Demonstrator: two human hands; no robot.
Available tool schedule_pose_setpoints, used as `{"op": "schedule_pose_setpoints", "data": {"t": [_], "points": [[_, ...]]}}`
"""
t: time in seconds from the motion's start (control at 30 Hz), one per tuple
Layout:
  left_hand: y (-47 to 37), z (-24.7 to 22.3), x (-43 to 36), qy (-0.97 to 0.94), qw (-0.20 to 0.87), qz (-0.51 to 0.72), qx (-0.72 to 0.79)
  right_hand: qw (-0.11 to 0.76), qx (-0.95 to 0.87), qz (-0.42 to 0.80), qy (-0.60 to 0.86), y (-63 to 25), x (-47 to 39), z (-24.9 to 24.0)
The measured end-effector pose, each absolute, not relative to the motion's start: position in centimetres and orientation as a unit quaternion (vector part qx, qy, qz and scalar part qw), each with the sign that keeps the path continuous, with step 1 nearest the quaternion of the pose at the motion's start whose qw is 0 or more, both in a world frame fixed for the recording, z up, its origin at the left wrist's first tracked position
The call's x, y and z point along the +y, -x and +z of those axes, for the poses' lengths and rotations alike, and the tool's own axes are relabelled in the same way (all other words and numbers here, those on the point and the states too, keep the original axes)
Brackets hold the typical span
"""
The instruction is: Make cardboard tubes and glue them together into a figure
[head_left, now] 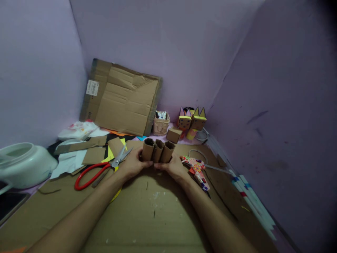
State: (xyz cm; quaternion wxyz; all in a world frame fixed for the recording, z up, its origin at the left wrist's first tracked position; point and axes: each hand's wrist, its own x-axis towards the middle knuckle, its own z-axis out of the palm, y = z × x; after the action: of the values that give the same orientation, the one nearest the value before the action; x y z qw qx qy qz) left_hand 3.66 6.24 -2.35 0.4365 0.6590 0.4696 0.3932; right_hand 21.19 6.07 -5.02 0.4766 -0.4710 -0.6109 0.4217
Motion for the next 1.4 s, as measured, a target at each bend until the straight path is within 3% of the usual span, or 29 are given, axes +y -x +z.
{"op": "schedule_pose_setpoints", "data": {"t": [1.0,1.4], "points": [[-3.7,-2.2,5.8,-0.656,0.414,0.392,0.494,0.526,-0.566,0.386,0.504,-20.4,5.1,-4.6],[-3.0,-2.6,5.7,-0.671,0.394,0.377,0.502,0.545,-0.594,0.464,0.367,-22.2,3.7,-4.6]]}}
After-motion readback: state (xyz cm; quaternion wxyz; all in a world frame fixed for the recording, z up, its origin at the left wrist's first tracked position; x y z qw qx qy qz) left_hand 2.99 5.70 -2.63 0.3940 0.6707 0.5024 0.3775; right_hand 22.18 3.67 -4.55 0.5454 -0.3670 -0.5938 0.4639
